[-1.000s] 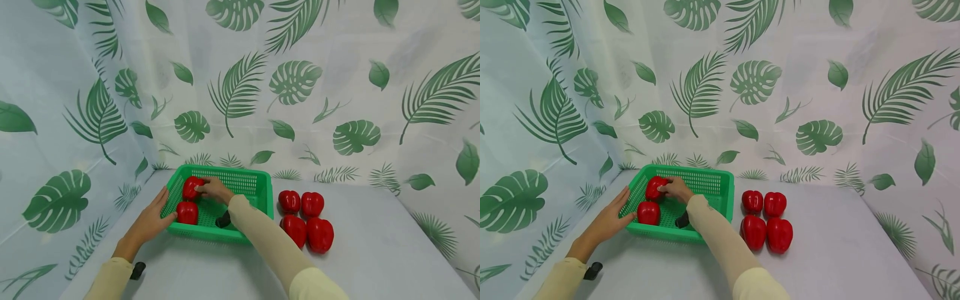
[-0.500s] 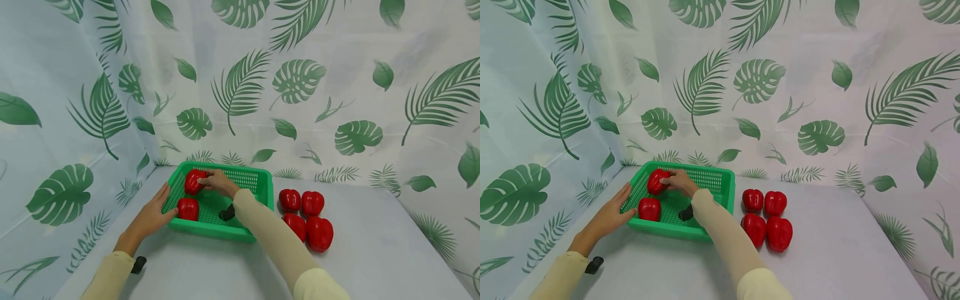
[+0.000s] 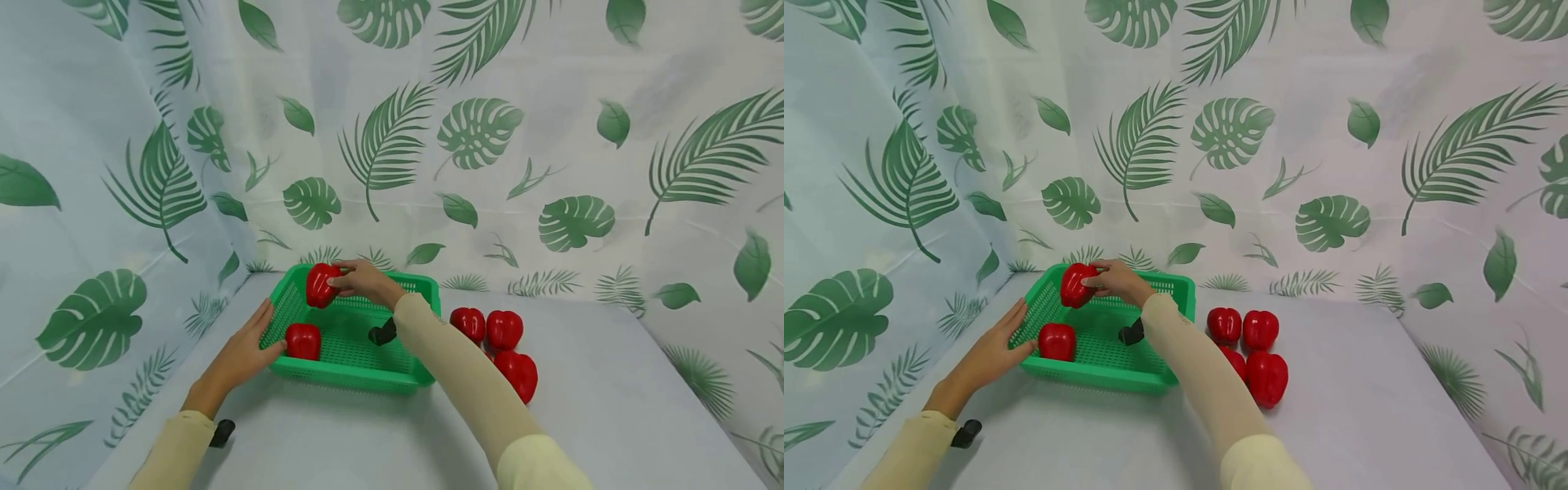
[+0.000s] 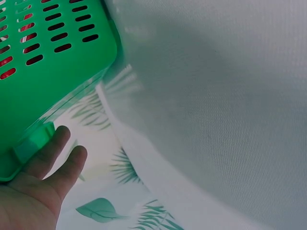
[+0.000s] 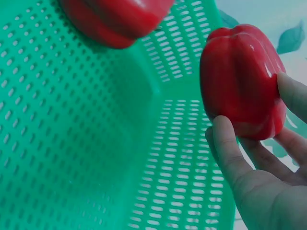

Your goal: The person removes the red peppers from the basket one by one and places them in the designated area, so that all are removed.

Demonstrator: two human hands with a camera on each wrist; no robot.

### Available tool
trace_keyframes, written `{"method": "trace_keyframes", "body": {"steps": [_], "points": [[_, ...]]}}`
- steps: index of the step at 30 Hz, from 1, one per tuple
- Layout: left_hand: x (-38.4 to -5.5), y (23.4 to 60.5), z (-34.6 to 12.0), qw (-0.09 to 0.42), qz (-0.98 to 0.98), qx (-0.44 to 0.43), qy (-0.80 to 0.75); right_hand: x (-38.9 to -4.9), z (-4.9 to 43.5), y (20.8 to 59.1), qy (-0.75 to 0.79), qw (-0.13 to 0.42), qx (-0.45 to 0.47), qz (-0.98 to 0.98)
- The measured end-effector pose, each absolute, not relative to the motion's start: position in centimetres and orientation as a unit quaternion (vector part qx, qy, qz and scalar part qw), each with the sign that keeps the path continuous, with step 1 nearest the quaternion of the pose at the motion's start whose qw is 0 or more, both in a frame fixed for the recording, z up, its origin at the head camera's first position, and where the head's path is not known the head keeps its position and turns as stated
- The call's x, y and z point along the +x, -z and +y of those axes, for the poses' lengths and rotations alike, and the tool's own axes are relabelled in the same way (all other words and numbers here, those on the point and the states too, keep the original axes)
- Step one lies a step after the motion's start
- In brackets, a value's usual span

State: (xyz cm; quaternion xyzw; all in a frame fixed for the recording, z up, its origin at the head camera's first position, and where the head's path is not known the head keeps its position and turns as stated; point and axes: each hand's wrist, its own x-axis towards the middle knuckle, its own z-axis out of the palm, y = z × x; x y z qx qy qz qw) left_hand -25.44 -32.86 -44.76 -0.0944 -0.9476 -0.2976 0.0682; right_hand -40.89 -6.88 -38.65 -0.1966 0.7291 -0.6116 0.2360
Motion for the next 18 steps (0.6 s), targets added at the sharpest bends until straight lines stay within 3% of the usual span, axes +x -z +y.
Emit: {"method": "trace_keyframes", "body": {"steps": [18], "points": [[-25.2,44.6,-32.9,0.069,-0.945,-0.113,0.299,-41.0,-1.3,36.8,0.611,0.231,-0.187,0.733]]}}
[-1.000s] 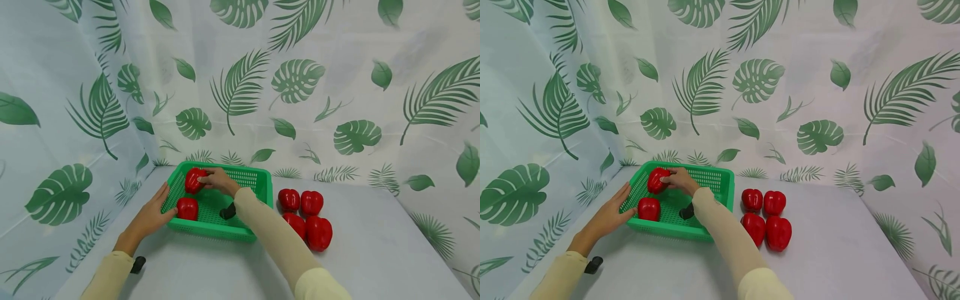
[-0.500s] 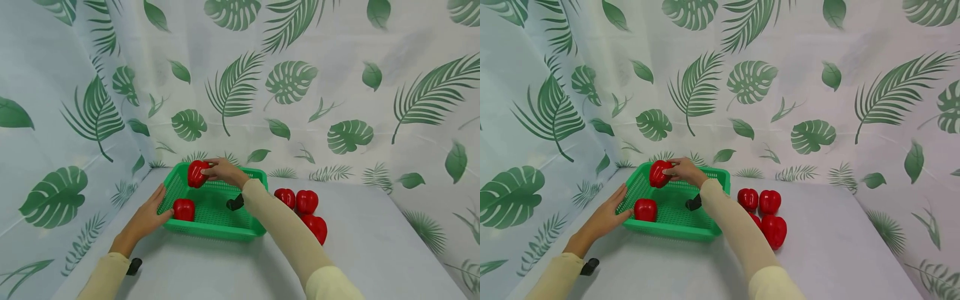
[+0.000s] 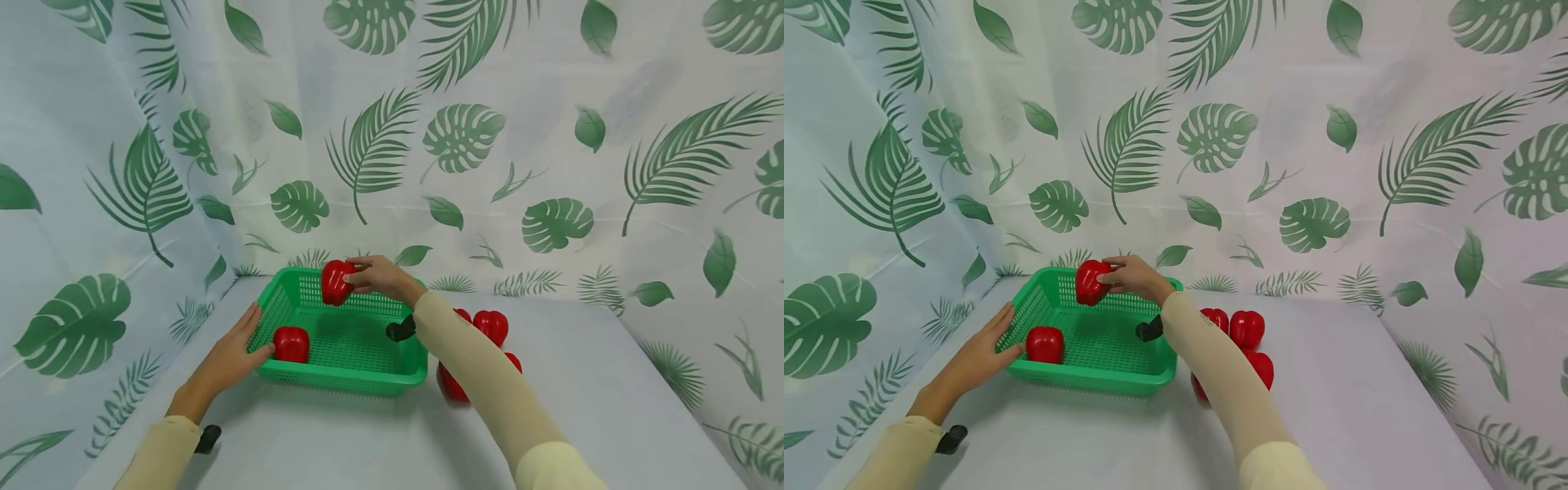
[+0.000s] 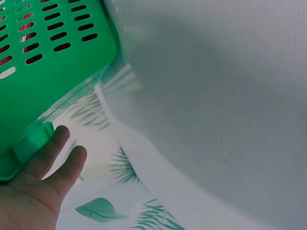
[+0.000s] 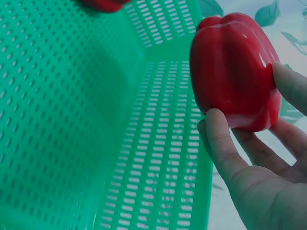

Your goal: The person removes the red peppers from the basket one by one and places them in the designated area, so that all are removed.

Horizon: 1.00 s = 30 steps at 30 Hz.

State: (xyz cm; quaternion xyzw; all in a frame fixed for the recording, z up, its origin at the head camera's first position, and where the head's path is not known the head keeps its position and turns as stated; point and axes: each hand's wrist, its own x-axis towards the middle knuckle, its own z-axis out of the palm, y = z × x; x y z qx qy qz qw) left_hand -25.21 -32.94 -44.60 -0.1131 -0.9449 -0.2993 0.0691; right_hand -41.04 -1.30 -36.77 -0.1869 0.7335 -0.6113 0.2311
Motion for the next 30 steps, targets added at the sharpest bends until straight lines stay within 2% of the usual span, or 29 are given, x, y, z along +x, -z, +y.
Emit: {"method": "trace_keyframes", "body": {"steps": [30], "points": [[-24.8,44.6,-32.7,0.065,-0.947,-0.114,0.294,-40.8,10.8,34.4,0.609,0.193,-0.137,0.757]]}}
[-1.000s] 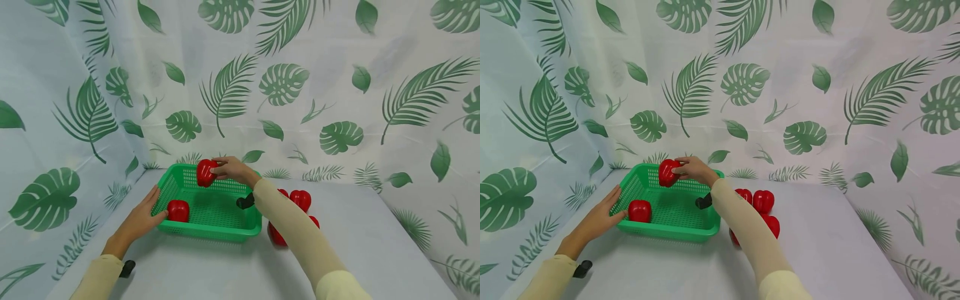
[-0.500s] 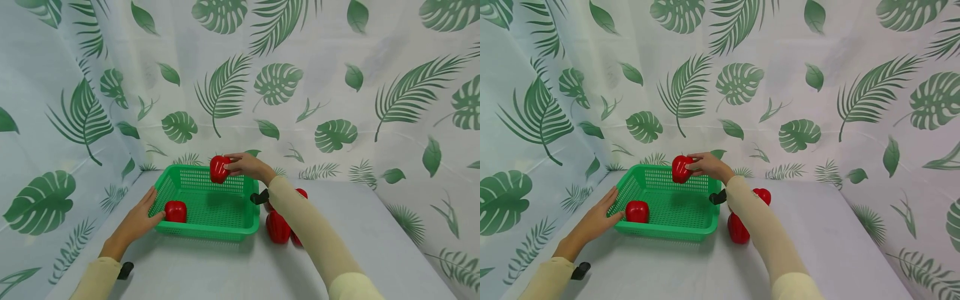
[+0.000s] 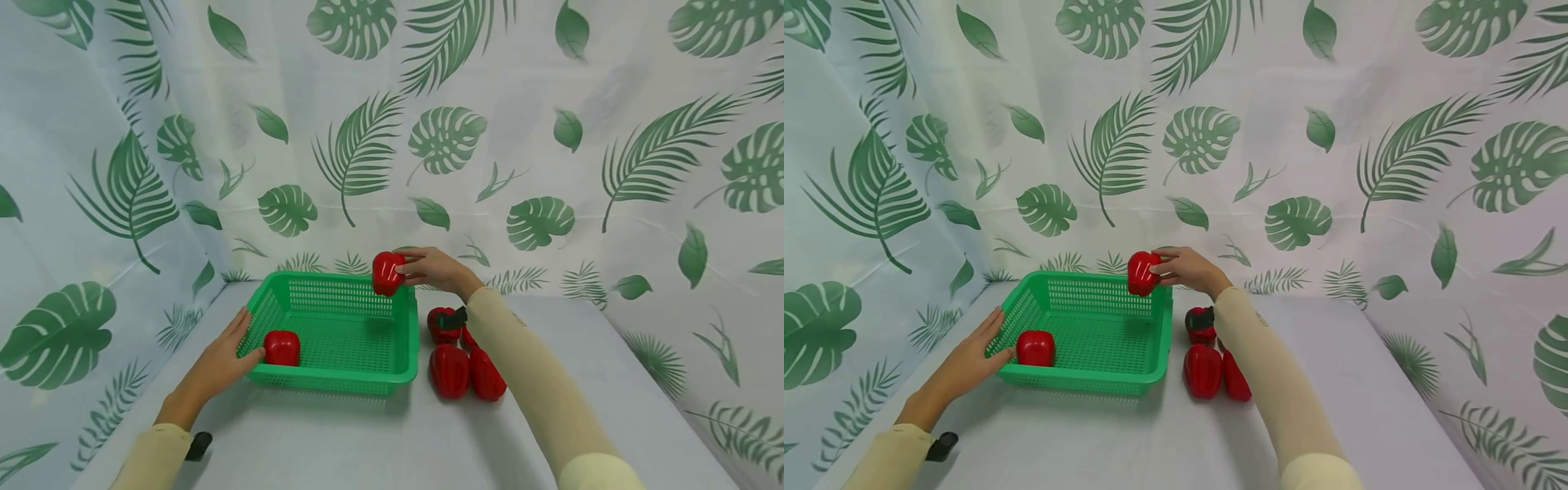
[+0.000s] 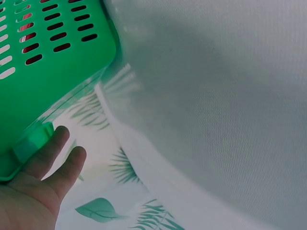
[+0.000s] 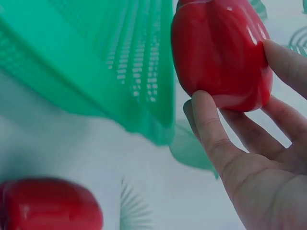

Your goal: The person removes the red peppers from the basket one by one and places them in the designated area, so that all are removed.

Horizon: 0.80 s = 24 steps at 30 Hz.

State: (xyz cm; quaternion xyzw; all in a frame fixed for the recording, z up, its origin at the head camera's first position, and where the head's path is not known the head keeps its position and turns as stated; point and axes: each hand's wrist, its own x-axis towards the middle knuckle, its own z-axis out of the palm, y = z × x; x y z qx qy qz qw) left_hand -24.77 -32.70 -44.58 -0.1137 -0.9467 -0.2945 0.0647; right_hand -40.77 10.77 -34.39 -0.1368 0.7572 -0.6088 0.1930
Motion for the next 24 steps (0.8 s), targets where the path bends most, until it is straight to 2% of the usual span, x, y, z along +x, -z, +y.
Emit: {"method": "trace_keyframes", "body": {"steps": [10,24], "points": [[-24.8,44.4,-32.7,0.062,-0.948,-0.12,0.288,-39.9,15.0,33.3,0.612,0.189,-0.127,0.757],[-24.8,44.4,-33.0,0.063,-0.946,-0.131,0.289,-39.3,20.6,33.7,0.609,0.165,-0.101,0.77]]}}
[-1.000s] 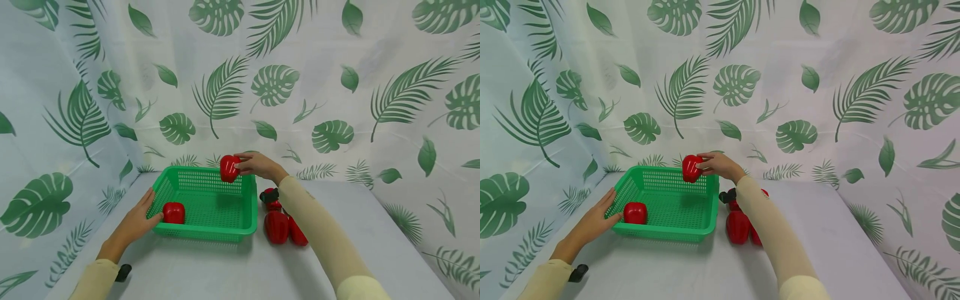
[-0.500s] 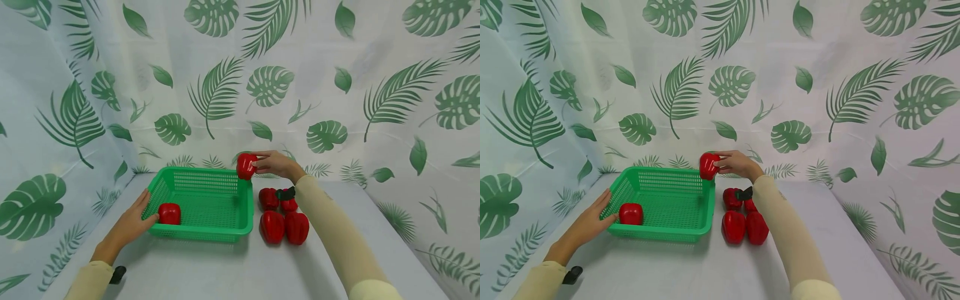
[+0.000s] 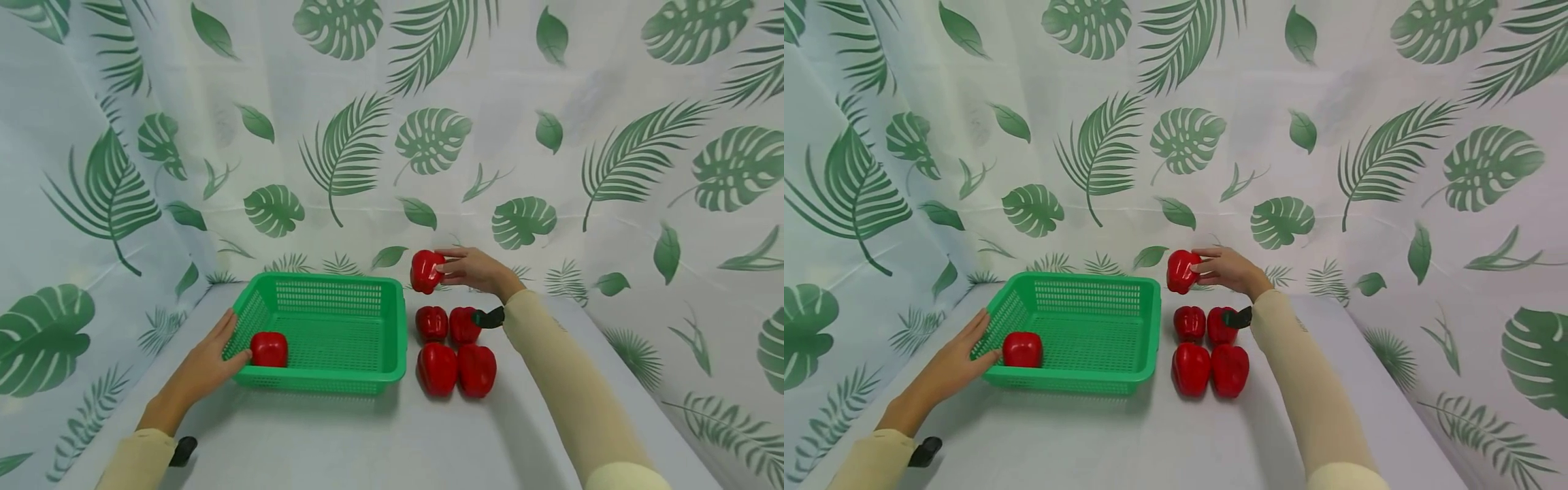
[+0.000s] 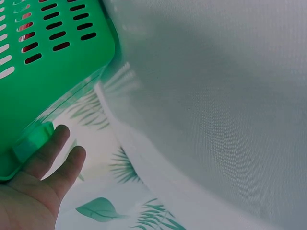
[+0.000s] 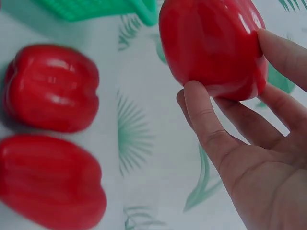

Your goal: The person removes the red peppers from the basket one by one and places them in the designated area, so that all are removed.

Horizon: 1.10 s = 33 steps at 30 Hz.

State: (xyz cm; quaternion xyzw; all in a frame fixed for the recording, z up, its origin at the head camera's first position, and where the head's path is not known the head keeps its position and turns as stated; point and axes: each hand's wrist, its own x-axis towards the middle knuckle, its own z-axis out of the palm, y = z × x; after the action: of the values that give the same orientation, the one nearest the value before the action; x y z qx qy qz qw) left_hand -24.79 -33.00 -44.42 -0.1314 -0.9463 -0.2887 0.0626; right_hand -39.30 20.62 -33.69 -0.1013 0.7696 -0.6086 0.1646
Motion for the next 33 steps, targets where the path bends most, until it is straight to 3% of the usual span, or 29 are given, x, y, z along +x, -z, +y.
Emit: {"method": "trace_keyframes", "body": {"steps": [16,33], "points": [[-25.1,44.5,-33.3,0.061,-0.946,-0.137,0.287,-37.1,27.2,34.6,0.587,0.13,-0.075,0.795],[-24.9,44.6,-33.3,0.07,-0.942,-0.142,0.294,-34.9,32.3,35.8,0.586,0.128,-0.04,0.799]]}}
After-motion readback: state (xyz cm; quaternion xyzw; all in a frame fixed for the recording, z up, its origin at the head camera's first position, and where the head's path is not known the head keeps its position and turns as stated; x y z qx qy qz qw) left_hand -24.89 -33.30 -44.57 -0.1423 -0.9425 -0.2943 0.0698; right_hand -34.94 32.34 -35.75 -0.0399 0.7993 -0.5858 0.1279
